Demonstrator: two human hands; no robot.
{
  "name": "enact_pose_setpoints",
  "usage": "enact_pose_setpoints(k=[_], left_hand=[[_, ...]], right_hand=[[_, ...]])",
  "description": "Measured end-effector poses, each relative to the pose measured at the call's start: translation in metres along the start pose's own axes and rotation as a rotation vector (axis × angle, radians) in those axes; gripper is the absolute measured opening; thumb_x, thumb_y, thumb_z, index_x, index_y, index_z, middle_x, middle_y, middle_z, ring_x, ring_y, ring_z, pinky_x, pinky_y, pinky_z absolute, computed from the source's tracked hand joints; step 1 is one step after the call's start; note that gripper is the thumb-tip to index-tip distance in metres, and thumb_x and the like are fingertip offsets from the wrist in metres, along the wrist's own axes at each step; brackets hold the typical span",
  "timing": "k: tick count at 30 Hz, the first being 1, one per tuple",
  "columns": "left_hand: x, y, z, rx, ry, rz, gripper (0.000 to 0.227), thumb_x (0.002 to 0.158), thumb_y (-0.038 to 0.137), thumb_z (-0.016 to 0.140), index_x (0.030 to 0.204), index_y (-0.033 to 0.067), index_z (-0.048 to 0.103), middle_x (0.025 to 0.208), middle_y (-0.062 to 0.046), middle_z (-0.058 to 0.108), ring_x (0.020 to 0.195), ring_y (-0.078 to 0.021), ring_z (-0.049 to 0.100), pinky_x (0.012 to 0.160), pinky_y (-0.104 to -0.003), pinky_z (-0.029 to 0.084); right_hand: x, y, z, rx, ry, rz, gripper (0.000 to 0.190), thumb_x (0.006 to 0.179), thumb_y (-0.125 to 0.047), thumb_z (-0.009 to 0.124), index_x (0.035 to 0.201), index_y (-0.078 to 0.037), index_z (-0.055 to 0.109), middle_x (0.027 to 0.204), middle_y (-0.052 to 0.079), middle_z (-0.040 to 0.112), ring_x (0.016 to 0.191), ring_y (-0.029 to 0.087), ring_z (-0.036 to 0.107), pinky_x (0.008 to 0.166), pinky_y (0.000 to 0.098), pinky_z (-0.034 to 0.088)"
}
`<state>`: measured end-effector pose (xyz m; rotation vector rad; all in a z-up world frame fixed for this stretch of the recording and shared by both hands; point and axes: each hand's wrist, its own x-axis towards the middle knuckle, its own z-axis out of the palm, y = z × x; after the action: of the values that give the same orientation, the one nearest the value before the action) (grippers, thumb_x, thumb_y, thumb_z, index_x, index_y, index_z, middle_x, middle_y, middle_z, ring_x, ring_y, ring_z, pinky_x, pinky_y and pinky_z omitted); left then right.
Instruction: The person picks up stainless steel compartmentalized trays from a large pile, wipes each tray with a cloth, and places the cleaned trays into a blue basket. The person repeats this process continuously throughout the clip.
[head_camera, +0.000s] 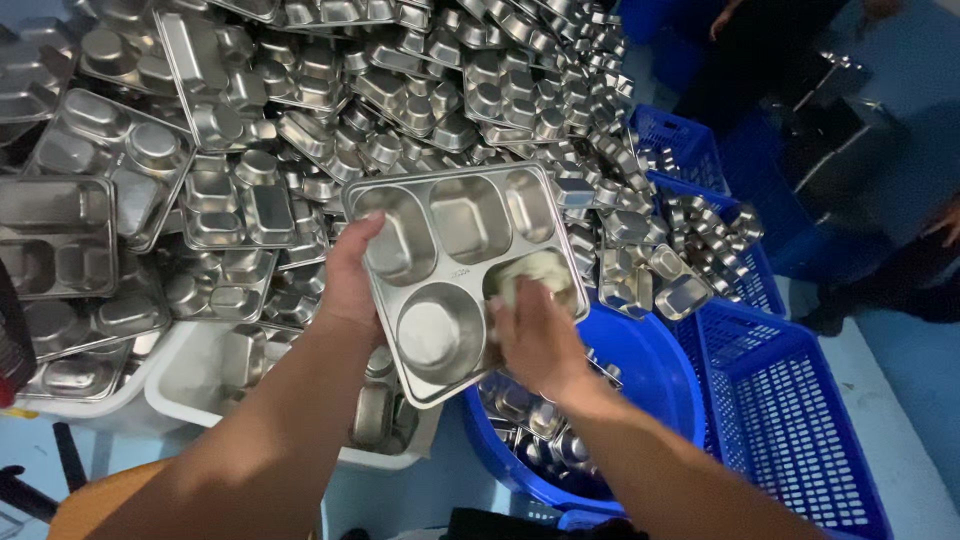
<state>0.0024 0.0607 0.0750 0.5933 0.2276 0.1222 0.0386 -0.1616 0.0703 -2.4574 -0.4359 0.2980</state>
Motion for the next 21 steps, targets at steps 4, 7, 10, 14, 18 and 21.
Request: enact_pose_setpoints(k=[4, 7, 10, 14, 18, 21], left_hand=[[-0.001, -0.007, -0.001, -0.03, -0.013, 0.043, 0.055, 0.085, 0.042, 0.058, 0.125, 0.0037, 0.065, 0.117, -0.018, 0.072, 0.103, -0.0354, 0.071, 0.096, -0.05, 0.056], [-0.003, -0.003, -0.01, -0.047, -0.008, 0.037, 0.055, 0.086, 0.041, 0.057, 0.124, 0.0021, 0.065, 0.114, -0.019, 0.072, 0.102, -0.0368, 0.071, 0.095, -0.05, 0.057], [-0.013, 0.004, -0.02, -0.053, -0.028, 0.062, 0.056, 0.086, 0.042, 0.059, 0.124, 0.001, 0.065, 0.115, -0.019, 0.072, 0.102, -0.0368, 0.071, 0.096, -0.049, 0.056], [-0.023, 0.014, -0.024, 0.028, 0.154, 0.124, 0.054, 0.08, 0.042, 0.062, 0.122, 0.0089, 0.063, 0.114, -0.017, 0.073, 0.102, -0.0354, 0.072, 0.095, -0.051, 0.055], [-0.023, 0.029, -0.03, 0.126, 0.368, 0.222, 0.05, 0.084, 0.042, 0.068, 0.13, 0.0315, 0.052, 0.123, 0.0, 0.064, 0.11, -0.0299, 0.071, 0.097, -0.055, 0.056], [-0.023, 0.044, -0.044, -0.048, 0.194, 0.187, 0.076, 0.081, 0.048, 0.07, 0.141, 0.0032, 0.057, 0.13, -0.022, 0.066, 0.11, -0.0391, 0.068, 0.096, -0.054, 0.057]], right_hand=[[0.04, 0.021, 0.011, -0.289, 0.155, -0.283, 0.045, 0.101, -0.039, 0.046, 0.113, 0.002, 0.06, 0.116, 0.027, 0.063, 0.113, 0.046, 0.06, 0.1, 0.0537, 0.046], [0.041, 0.024, 0.041, -0.355, 0.028, -0.526, 0.043, 0.099, -0.036, 0.045, 0.111, 0.002, 0.061, 0.114, 0.028, 0.063, 0.11, 0.046, 0.061, 0.098, 0.0546, 0.047], [0.022, 0.016, 0.062, -0.208, 0.089, -0.37, 0.059, 0.101, -0.05, 0.052, 0.111, 0.008, 0.057, 0.111, 0.033, 0.058, 0.104, 0.049, 0.057, 0.089, 0.0566, 0.045], [0.039, 0.012, 0.048, -0.283, 0.163, -0.377, 0.056, 0.1, -0.051, 0.048, 0.111, 0.003, 0.058, 0.113, 0.029, 0.062, 0.108, 0.046, 0.059, 0.095, 0.0549, 0.045], [0.043, -0.027, 0.066, 0.135, -0.129, -0.014, 0.061, 0.098, -0.053, 0.042, 0.118, 0.003, 0.055, 0.111, 0.029, 0.071, 0.11, 0.043, 0.068, 0.098, 0.0494, 0.048], [0.038, -0.059, 0.085, 0.222, 0.184, -0.28, 0.062, 0.098, -0.047, 0.055, 0.134, 0.003, 0.049, 0.133, 0.029, 0.055, 0.125, 0.046, 0.051, 0.103, 0.0496, 0.039]])
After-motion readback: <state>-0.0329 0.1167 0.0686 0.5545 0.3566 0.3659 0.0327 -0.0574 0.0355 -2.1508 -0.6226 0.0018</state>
